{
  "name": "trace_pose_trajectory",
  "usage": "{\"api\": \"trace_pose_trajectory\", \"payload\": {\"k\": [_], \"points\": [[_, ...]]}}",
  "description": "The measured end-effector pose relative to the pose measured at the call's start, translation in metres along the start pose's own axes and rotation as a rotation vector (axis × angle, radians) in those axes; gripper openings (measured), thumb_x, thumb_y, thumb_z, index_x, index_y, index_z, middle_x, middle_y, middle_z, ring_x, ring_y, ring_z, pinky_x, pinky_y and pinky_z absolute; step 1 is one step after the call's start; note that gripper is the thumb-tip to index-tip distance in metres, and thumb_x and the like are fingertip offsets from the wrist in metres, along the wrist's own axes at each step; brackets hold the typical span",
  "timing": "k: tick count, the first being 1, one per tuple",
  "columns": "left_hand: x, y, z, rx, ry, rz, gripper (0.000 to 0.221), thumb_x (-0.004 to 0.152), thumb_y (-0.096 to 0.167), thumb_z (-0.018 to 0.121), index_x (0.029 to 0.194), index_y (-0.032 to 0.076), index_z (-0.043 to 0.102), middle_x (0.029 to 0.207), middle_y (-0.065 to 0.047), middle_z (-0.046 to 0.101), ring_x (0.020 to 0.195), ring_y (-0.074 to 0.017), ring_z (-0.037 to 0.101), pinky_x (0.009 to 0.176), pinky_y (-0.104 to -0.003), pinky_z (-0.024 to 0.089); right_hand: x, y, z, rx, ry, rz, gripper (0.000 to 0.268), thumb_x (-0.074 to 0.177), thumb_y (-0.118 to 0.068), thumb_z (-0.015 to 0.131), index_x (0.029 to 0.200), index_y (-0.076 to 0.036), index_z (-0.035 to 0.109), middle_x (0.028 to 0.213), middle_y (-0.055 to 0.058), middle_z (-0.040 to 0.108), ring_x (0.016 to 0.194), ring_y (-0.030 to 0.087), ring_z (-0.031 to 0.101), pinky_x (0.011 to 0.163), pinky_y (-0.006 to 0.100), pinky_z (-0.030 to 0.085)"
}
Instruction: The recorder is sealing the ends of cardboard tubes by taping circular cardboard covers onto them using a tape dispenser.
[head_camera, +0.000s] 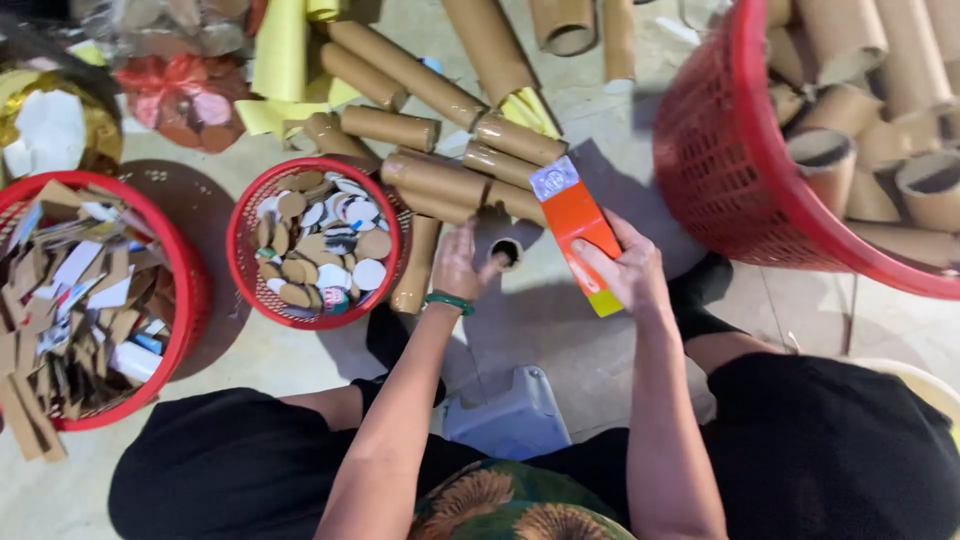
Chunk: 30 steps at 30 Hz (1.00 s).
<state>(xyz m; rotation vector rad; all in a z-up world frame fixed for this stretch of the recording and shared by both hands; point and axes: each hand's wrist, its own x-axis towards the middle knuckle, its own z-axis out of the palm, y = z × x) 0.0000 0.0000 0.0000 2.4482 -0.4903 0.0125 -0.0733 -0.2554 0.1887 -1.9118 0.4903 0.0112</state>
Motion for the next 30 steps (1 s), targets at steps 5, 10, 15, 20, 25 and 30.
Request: {"api": "trace_pose_trajectory", "payload": {"k": [5,10,15,20,25,30], "points": [[-0.018,-0.139,-0.003,-0.024,0.348,-0.53,0.016,0.109,0.011,0.06,0.119,0.005,0.071,0.132,-0.017,0.066,0.129,-0.0347,0.058,0.114,-0.045,0.047,-0.013,-0.004,0.005,0.032,-0.015,-0.026,0.057,0.084,-0.027,0.08,0.134,-0.004,0.065,0.108,0.006,0.076,0.096,0.009,0.068,0.087,0.027,0.055],[-0.046,-0.179,-0.043,0.242,-0.134,-0.78,0.043,0.085,0.012,0.071,0.127,0.008,0.066,0.139,-0.024,0.054,0.124,-0.0394,0.056,0.107,-0.044,0.046,-0.024,0.001,0.003,-0.046,-0.025,0.015,0.055,0.083,-0.028,0.081,0.131,-0.005,0.068,0.103,0.006,0.075,0.093,0.009,0.067,0.084,0.028,0.055],[-0.029,-0.162,-0.074,0.171,-0.063,-0.827,0.036,0.081,0.014,0.075,0.115,0.004,0.069,0.126,-0.024,0.063,0.11,-0.0379,0.066,0.099,-0.042,0.052,-0.035,0.018,-0.008,-0.09,-0.007,0.076,0.064,0.08,-0.034,0.084,0.134,-0.006,0.066,0.104,0.007,0.076,0.095,0.01,0.068,0.086,0.028,0.055],[0.007,-0.096,-0.088,0.184,0.247,-0.606,0.017,0.086,0.021,0.077,0.093,0.005,0.078,0.1,-0.021,0.074,0.091,-0.0333,0.073,0.093,-0.041,0.056,-0.036,0.034,-0.016,-0.13,-0.002,0.118,0.074,0.077,-0.038,0.085,0.138,-0.003,0.062,0.111,0.009,0.076,0.099,0.011,0.069,0.089,0.029,0.054],[0.037,0.024,-0.055,-0.601,-0.33,-0.7,0.011,0.089,0.021,0.077,0.097,0.015,0.077,0.094,0.0,0.076,0.077,-0.017,0.069,0.072,-0.031,0.059,-0.037,0.057,-0.015,-0.059,-0.007,0.107,0.073,0.079,-0.037,0.084,0.138,-0.001,0.061,0.117,0.01,0.075,0.104,0.012,0.069,0.092,0.029,0.054],[0.021,0.007,0.0,-0.708,-0.218,-0.643,0.016,0.085,0.015,0.08,0.096,0.005,0.079,0.082,-0.005,0.077,0.068,-0.0119,0.07,0.061,-0.028,0.059,-0.044,0.052,-0.018,-0.047,-0.018,0.127,0.068,0.08,-0.034,0.083,0.137,-0.004,0.064,0.116,0.009,0.076,0.102,0.011,0.069,0.091,0.029,0.054]]}}
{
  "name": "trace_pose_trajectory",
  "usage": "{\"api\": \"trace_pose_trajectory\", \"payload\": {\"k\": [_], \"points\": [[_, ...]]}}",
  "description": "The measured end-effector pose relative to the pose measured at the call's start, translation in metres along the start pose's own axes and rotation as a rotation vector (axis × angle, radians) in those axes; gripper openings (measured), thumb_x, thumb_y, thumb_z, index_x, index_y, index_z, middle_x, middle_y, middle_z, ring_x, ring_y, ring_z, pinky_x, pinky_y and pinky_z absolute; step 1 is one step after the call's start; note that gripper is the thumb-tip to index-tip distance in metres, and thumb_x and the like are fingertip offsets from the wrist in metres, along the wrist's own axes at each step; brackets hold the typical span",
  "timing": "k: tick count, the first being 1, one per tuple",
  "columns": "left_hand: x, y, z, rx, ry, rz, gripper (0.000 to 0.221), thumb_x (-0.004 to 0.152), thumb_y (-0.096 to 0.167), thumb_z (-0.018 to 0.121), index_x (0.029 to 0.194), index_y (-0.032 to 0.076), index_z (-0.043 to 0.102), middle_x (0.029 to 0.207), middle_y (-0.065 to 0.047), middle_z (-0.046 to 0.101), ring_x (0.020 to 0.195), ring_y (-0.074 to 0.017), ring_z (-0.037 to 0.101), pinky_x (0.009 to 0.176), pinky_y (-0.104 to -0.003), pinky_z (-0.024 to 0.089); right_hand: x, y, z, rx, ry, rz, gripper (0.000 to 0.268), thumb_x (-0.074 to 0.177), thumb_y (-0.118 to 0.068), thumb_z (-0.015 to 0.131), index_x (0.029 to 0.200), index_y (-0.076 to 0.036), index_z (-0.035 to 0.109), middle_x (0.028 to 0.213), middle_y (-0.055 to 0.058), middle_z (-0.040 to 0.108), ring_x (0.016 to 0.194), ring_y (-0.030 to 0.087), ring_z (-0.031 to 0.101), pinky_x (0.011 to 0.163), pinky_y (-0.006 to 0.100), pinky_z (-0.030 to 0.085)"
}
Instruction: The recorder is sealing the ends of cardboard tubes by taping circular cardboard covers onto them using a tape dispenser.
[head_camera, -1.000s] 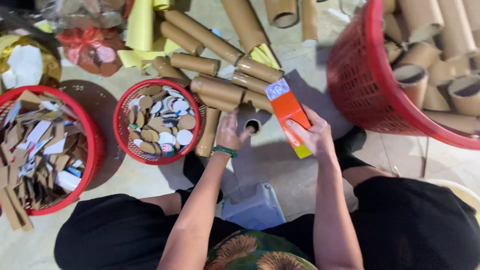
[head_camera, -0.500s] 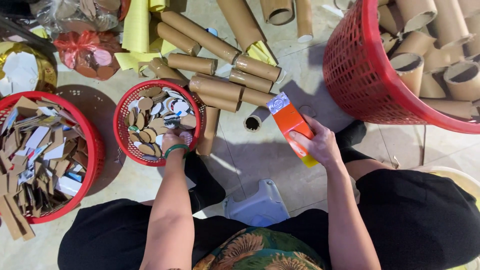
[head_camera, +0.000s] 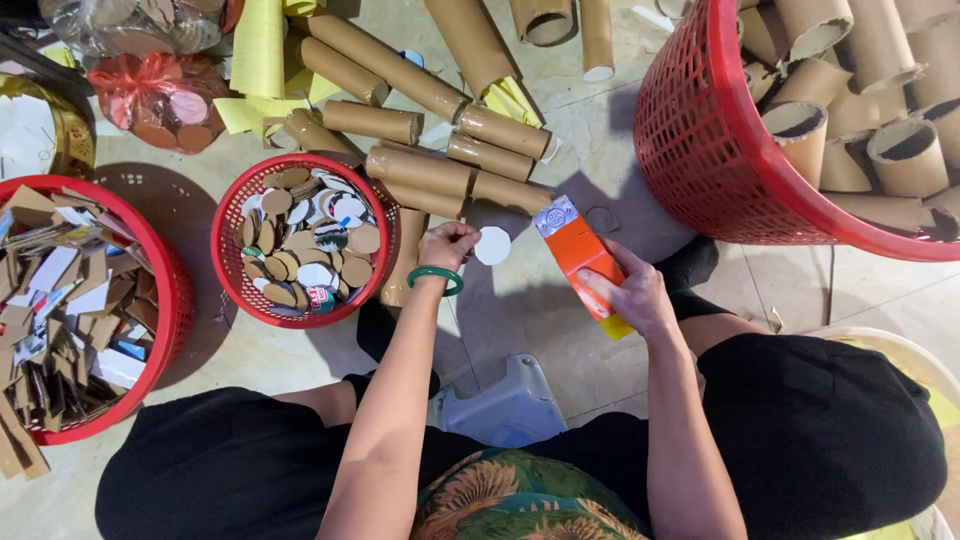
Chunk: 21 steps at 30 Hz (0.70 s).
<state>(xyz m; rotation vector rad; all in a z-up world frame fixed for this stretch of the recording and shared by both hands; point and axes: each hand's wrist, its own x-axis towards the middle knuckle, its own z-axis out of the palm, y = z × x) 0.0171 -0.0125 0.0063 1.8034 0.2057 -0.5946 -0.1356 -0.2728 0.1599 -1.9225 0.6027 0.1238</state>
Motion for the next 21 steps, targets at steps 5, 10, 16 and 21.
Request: {"api": "trace_pose_trajectory", "payload": {"k": [5,10,16,21], "points": [[0.004,-0.003,0.002,0.021,0.058,0.031,0.015,0.086,0.015,0.08,0.096,0.004,0.081,0.081,-0.005,0.078,0.066,-0.0098,0.068,0.061,-0.026,0.058,-0.002,-0.005,0.005,0.004,-0.01,0.02,0.066,0.079,-0.033,0.084,0.136,-0.005,0.065,0.113,0.008,0.076,0.1,0.011,0.068,0.091,0.029,0.054],[0.012,-0.01,0.009,0.105,0.097,0.053,0.017,0.084,0.016,0.081,0.098,0.006,0.08,0.084,-0.007,0.079,0.066,-0.011,0.072,0.062,-0.026,0.059,-0.004,-0.008,0.009,-0.028,-0.058,0.018,0.065,0.079,-0.034,0.084,0.135,-0.007,0.066,0.11,0.006,0.077,0.099,0.01,0.069,0.09,0.029,0.055],[0.008,-0.006,0.012,0.223,0.069,0.124,0.017,0.084,0.013,0.082,0.099,0.005,0.08,0.089,-0.009,0.079,0.072,-0.0159,0.074,0.071,-0.029,0.059,-0.007,-0.019,0.014,0.014,-0.117,0.002,0.062,0.08,-0.031,0.084,0.135,-0.008,0.066,0.11,0.005,0.077,0.1,0.01,0.068,0.09,0.029,0.055],[0.014,-0.018,0.017,0.188,0.1,0.193,0.017,0.081,0.014,0.082,0.096,0.004,0.08,0.09,-0.01,0.08,0.079,-0.0168,0.075,0.077,-0.03,0.06,-0.005,-0.011,0.016,0.017,-0.131,-0.001,0.063,0.08,-0.03,0.084,0.136,-0.008,0.066,0.109,0.005,0.076,0.099,0.009,0.068,0.09,0.028,0.055]]}}
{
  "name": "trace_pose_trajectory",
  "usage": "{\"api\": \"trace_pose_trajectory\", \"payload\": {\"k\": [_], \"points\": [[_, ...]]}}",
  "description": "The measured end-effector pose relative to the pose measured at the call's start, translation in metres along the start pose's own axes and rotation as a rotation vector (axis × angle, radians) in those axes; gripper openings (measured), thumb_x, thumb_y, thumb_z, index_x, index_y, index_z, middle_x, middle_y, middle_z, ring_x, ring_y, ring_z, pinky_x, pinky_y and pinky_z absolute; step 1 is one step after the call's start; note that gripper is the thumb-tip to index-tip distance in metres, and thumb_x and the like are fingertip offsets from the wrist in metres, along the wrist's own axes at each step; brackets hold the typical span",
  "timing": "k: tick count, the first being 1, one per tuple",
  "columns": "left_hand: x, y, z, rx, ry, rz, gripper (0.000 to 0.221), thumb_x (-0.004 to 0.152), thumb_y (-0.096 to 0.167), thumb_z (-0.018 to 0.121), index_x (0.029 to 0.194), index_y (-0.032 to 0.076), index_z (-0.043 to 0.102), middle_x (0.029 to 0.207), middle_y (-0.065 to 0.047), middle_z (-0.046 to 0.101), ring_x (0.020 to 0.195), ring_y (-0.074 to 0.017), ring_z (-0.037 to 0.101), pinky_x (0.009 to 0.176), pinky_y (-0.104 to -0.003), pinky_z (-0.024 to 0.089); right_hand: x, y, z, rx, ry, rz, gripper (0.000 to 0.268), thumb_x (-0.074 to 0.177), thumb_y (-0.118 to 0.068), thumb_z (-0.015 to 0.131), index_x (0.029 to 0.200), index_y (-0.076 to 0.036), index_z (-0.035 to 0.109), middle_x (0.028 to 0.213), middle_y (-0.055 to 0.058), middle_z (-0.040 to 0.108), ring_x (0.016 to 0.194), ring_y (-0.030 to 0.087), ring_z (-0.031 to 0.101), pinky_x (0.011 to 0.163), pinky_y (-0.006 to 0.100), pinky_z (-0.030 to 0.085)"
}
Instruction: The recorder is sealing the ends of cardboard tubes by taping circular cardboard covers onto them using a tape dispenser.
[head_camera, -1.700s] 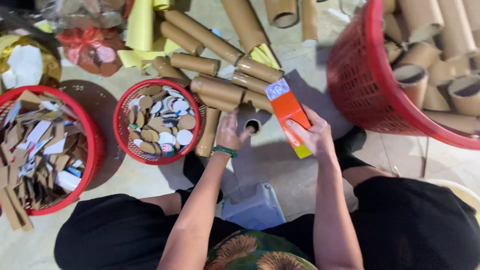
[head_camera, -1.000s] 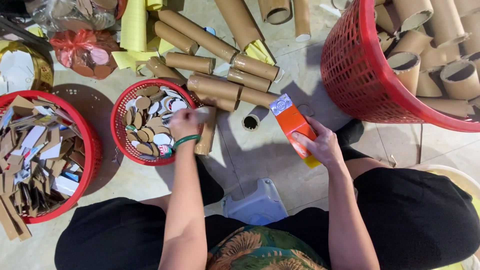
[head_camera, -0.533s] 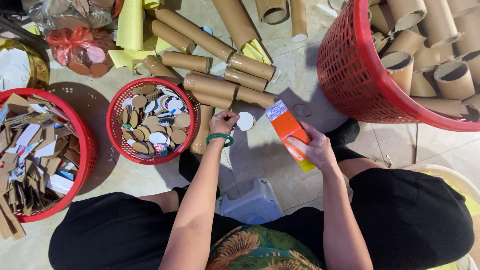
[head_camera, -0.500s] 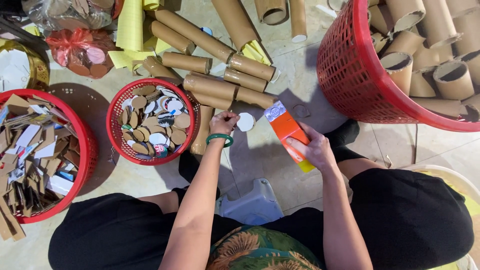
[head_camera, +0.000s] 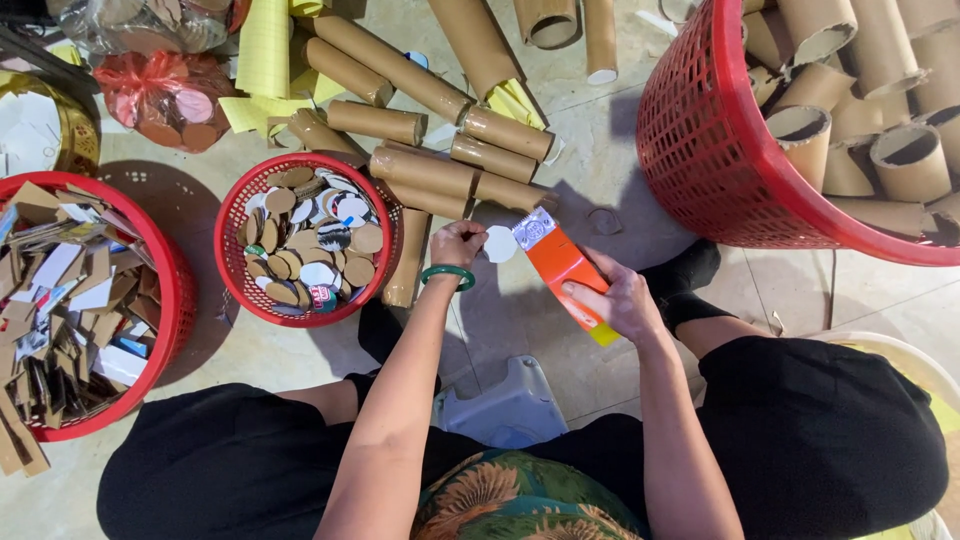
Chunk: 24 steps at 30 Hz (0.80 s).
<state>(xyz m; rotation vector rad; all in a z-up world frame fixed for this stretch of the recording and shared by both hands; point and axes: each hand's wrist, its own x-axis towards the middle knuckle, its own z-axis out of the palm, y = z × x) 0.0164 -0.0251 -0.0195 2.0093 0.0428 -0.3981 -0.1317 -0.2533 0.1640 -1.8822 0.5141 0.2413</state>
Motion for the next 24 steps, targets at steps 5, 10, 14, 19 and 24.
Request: {"api": "trace_pose_trajectory", "payload": {"k": [5,10,14,19,24], "points": [[-0.006,0.017,-0.003,0.116,0.014,0.094,0.019,0.083,0.015,0.082,0.099,0.005,0.08,0.095,-0.011,0.078,0.085,-0.0188,0.075,0.081,-0.033,0.06,-0.005,-0.002,-0.004,-0.009,0.011,-0.003,0.063,0.08,-0.029,0.084,0.136,-0.008,0.066,0.11,0.005,0.077,0.099,0.01,0.068,0.09,0.029,0.055],[-0.017,0.064,-0.021,-0.025,-0.079,0.063,0.028,0.093,0.032,0.077,0.108,0.009,0.077,0.099,-0.011,0.076,0.088,-0.0192,0.072,0.082,-0.034,0.058,-0.005,-0.003,-0.013,0.083,-0.102,-0.082,0.071,0.078,-0.023,0.086,0.14,0.0,0.06,0.12,0.008,0.073,0.106,0.012,0.067,0.096,0.029,0.053],[-0.003,0.057,-0.017,-0.536,-0.538,-0.464,0.033,0.1,0.043,0.065,0.102,0.011,0.076,0.095,-0.007,0.072,0.082,-0.0124,0.067,0.075,-0.03,0.058,-0.006,-0.009,-0.015,0.125,-0.197,-0.124,0.074,0.077,-0.02,0.086,0.142,0.002,0.058,0.124,0.009,0.072,0.109,0.012,0.066,0.098,0.029,0.052],[0.008,0.046,-0.007,-0.548,-0.448,-0.308,0.02,0.095,0.025,0.075,0.097,0.005,0.078,0.079,-0.007,0.07,0.062,-0.012,0.055,0.057,-0.03,0.044,-0.006,-0.009,-0.015,0.151,-0.248,-0.188,0.075,0.078,-0.017,0.085,0.144,0.002,0.056,0.128,0.008,0.069,0.113,0.012,0.063,0.101,0.03,0.05],[0.013,0.039,-0.022,-0.333,-0.151,-0.205,0.02,0.091,0.025,0.077,0.095,0.005,0.079,0.081,-0.006,0.077,0.067,-0.0131,0.068,0.061,-0.031,0.055,-0.012,-0.004,-0.05,0.033,-0.278,0.047,0.076,0.076,-0.026,0.084,0.145,-0.008,0.058,0.115,0.007,0.074,0.099,0.012,0.066,0.089,0.032,0.054]]}}
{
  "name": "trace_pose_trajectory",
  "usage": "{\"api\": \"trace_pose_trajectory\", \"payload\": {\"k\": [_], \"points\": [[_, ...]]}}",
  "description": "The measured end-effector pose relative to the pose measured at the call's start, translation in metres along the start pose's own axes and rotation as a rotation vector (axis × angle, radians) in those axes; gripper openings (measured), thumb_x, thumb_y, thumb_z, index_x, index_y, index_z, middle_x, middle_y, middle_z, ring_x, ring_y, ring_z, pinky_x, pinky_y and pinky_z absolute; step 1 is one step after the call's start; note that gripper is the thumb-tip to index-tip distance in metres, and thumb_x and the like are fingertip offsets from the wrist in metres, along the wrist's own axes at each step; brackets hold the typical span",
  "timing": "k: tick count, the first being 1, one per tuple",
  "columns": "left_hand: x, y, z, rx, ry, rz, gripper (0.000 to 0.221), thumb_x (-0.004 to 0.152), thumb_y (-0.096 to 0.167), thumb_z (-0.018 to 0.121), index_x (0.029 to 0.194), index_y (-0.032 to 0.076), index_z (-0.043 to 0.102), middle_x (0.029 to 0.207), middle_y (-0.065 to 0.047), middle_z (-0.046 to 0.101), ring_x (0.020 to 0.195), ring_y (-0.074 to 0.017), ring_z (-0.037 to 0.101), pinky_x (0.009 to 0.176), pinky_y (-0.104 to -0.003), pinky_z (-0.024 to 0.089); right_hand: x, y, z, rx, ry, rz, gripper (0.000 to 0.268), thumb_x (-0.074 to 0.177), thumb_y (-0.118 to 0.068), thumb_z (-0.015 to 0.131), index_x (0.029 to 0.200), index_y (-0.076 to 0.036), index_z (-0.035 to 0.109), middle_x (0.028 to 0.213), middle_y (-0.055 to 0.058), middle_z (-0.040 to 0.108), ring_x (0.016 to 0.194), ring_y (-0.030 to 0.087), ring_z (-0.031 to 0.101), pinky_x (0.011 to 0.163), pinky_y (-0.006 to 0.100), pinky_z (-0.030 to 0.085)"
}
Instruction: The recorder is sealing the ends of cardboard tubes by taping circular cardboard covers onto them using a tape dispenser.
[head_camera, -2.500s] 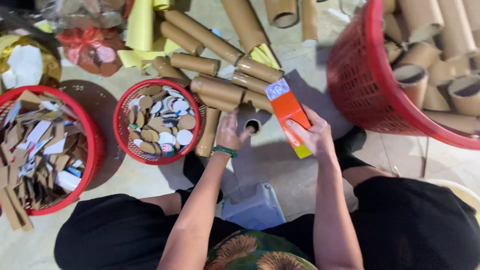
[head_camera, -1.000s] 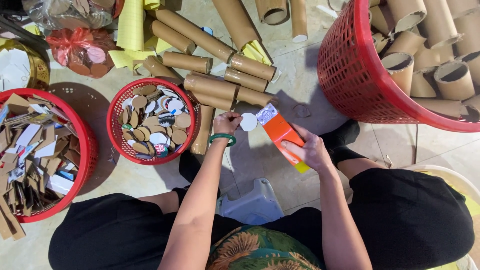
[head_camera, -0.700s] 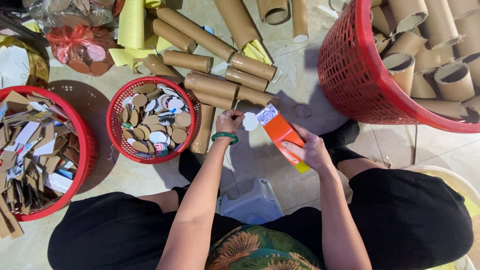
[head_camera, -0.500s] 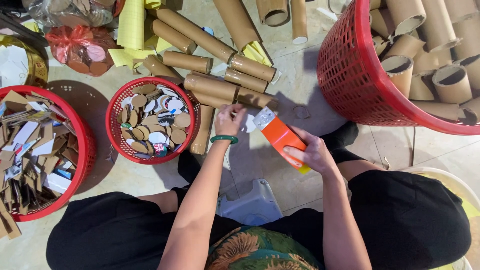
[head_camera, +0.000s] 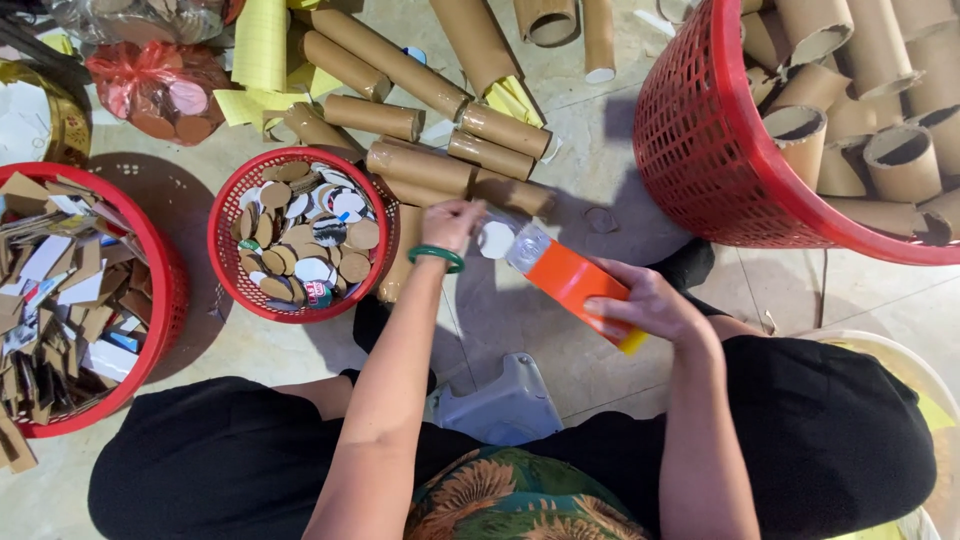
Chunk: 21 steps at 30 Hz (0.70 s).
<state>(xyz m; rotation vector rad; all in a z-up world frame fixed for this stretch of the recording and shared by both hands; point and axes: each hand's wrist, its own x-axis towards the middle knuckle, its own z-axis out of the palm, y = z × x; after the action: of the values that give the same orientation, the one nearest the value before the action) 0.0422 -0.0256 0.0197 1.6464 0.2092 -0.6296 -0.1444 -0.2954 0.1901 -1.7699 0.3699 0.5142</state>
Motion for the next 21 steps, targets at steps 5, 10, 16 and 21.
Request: {"api": "trace_pose_trajectory", "payload": {"k": [5,10,16,21], "points": [[0.016,-0.034,-0.021,0.37,0.266,0.056,0.023,0.09,0.029,0.076,0.096,0.008,0.081,0.085,-0.01,0.08,0.073,-0.0193,0.075,0.071,-0.032,0.06,0.003,-0.001,-0.01,-0.384,-0.016,0.127,0.078,0.072,-0.044,0.083,0.143,-0.018,0.062,0.102,0.008,0.08,0.092,0.015,0.073,0.086,0.032,0.057],[0.044,-0.097,0.005,0.412,0.294,0.055,0.031,0.089,0.035,0.075,0.094,0.005,0.08,0.092,-0.017,0.08,0.083,-0.0253,0.077,0.082,-0.036,0.06,0.051,0.031,0.038,-0.647,0.105,0.211,0.091,0.068,-0.07,0.076,0.144,-0.024,0.057,0.109,0.01,0.076,0.096,0.024,0.075,0.092,0.038,0.057],[0.038,-0.079,0.007,0.655,0.299,0.26,0.039,0.095,0.037,0.076,0.123,0.009,0.072,0.136,-0.023,0.061,0.129,-0.0385,0.054,0.108,-0.046,0.041,0.079,0.084,0.056,-0.625,0.169,-0.079,0.083,0.072,-0.069,0.072,0.138,-0.019,0.062,0.121,0.013,0.073,0.093,0.033,0.076,0.088,0.041,0.06],[-0.021,-0.06,0.039,0.542,0.085,0.497,0.082,0.076,0.029,0.088,0.144,0.007,0.048,0.138,-0.019,0.059,0.133,-0.0369,0.051,0.111,-0.048,0.044,0.07,0.039,0.06,-0.671,0.102,0.119,0.089,0.07,-0.071,0.071,0.144,-0.024,0.057,0.109,0.017,0.077,0.092,0.033,0.076,0.089,0.04,0.06]]}}
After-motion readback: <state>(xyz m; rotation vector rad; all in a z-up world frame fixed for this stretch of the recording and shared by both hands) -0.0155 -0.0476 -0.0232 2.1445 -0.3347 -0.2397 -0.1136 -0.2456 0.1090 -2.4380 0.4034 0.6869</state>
